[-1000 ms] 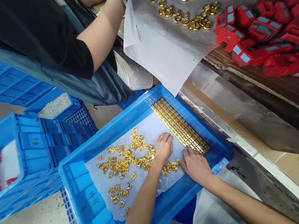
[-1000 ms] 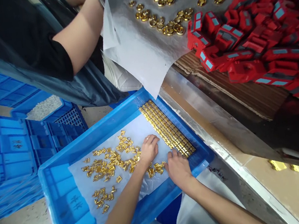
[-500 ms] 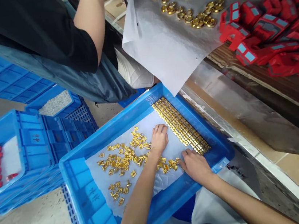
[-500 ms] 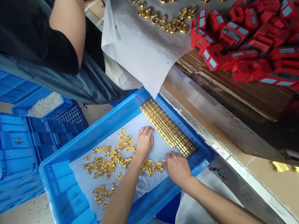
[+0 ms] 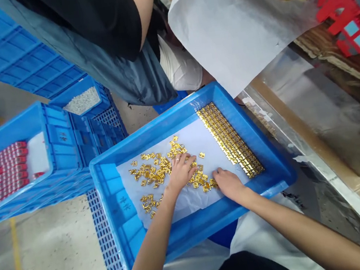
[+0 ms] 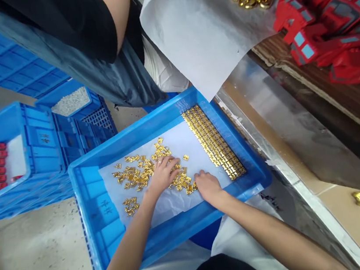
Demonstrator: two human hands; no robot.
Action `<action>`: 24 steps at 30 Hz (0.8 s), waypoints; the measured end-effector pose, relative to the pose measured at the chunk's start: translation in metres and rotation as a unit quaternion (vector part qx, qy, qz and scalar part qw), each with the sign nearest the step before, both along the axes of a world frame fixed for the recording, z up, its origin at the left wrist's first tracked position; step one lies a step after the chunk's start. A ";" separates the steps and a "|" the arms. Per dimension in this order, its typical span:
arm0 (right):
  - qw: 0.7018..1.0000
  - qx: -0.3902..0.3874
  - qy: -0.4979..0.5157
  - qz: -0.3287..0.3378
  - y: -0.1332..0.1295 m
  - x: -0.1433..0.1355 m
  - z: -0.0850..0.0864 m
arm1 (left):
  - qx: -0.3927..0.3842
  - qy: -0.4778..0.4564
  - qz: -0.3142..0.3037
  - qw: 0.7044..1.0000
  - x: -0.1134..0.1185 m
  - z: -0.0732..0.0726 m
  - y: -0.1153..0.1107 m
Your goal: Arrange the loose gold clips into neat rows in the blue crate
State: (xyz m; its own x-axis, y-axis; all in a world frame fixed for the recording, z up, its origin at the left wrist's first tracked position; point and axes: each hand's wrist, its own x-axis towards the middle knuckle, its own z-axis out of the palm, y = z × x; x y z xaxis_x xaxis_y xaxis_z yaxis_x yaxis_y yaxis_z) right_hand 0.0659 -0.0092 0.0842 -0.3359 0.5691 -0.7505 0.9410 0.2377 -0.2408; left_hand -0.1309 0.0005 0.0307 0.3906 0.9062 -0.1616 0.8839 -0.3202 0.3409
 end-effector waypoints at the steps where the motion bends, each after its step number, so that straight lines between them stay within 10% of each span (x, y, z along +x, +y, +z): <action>1: 1.000 -0.003 0.002 -0.003 0.002 0.002 -0.003 | -0.005 -0.001 0.000 1.000 0.001 0.000 0.002; 10: 0.996 0.002 0.040 -0.076 0.011 0.049 -0.012 | -0.032 0.041 0.035 0.998 0.009 -0.002 0.011; 16: 0.987 -0.015 0.021 -0.157 0.009 0.067 -0.004 | -0.073 -0.090 0.083 0.990 0.020 0.014 0.010; 24: 0.985 0.015 -0.063 -0.158 0.003 0.063 -0.002 | -0.156 -0.098 -0.055 0.981 0.085 0.004 0.010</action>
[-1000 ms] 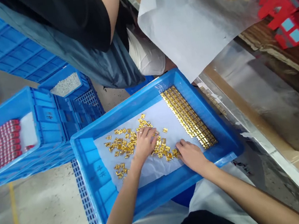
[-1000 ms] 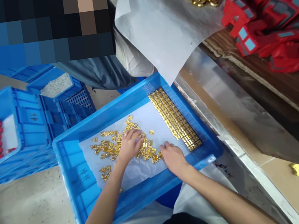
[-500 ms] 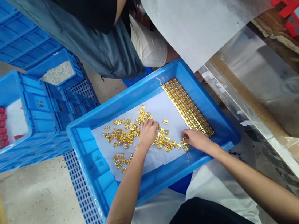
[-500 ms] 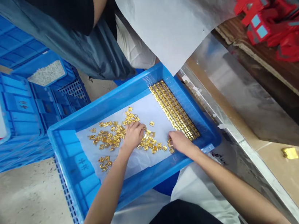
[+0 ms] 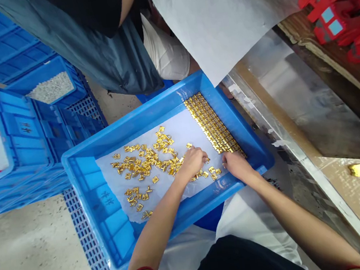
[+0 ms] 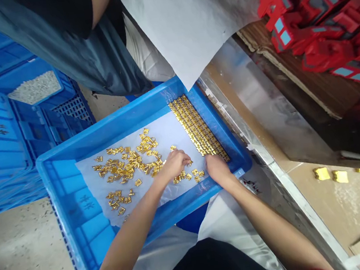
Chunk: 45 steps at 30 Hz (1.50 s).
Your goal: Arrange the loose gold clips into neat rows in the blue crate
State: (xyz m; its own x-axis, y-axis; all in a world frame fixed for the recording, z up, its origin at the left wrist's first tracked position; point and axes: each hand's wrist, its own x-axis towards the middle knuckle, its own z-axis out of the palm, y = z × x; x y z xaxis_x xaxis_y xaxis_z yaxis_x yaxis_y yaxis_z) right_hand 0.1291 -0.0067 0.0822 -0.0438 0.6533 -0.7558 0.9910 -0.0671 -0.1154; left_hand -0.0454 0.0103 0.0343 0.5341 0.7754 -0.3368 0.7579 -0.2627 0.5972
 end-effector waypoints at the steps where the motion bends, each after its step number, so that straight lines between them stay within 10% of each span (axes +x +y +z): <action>1: 1.000 -0.001 -0.004 0.002 0.000 -0.001 0.000 | 0.015 0.021 -0.016 1.000 0.007 -0.003 0.001; 14: 0.995 -0.003 0.005 0.098 -0.026 0.018 0.045 | 0.072 0.095 -0.048 0.992 0.011 0.012 -0.011; 20: 0.990 -0.023 0.019 0.139 -0.022 0.017 0.038 | 0.072 0.115 -0.132 0.982 0.019 0.002 -0.019; 45: 0.983 -0.082 0.082 0.141 -0.002 0.012 0.021 | 0.035 0.112 -0.079 0.990 0.031 -0.004 -0.022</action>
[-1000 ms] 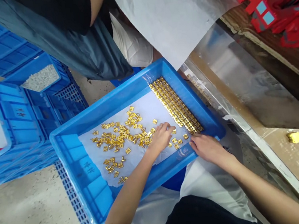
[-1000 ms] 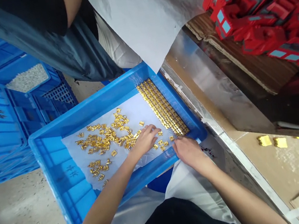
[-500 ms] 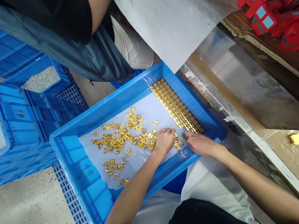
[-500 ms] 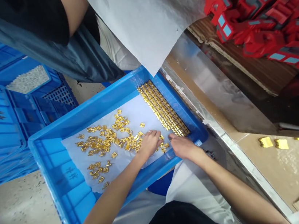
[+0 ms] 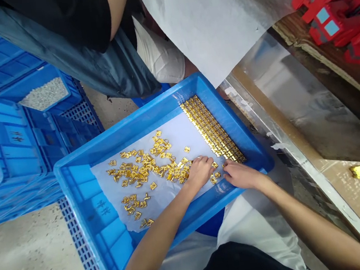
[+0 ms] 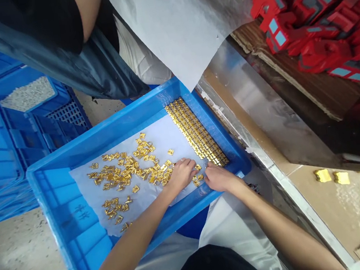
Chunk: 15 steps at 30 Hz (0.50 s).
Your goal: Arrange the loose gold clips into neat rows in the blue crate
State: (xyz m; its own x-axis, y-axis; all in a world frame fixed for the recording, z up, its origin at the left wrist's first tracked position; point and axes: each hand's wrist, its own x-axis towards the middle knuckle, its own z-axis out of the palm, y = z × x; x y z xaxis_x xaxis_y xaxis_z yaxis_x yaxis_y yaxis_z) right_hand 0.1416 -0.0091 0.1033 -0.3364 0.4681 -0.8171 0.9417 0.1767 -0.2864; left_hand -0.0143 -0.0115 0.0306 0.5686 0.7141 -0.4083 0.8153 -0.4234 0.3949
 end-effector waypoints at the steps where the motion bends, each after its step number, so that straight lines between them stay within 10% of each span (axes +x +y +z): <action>1: 1.000 -0.002 -0.004 -0.006 -0.001 -0.001 0.000 | 0.002 -0.002 0.004 1.000 0.001 -0.001 -0.001; 15: 0.999 0.036 -0.024 -0.028 -0.009 -0.006 -0.008 | 0.035 -0.045 0.027 0.998 0.013 -0.010 -0.004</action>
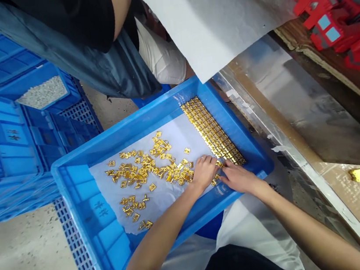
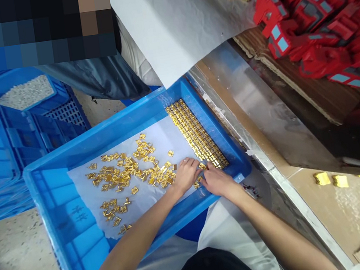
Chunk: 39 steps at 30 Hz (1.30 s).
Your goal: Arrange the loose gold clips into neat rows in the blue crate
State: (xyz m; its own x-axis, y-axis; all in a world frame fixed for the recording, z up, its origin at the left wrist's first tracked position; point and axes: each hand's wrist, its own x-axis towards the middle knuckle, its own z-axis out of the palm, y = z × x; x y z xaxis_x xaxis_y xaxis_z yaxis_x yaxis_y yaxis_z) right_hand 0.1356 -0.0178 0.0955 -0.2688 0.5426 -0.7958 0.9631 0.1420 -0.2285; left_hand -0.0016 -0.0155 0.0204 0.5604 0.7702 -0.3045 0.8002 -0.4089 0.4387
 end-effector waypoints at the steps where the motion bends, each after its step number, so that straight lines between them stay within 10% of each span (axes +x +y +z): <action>1: 1.000 0.003 -0.001 -0.001 0.000 0.000 0.000 | 0.000 -0.002 0.001 1.000 0.001 -0.001 0.000; 39: 0.998 0.006 -0.057 -0.041 0.001 -0.006 0.006 | 0.043 -0.053 -0.036 0.997 -0.024 0.004 -0.002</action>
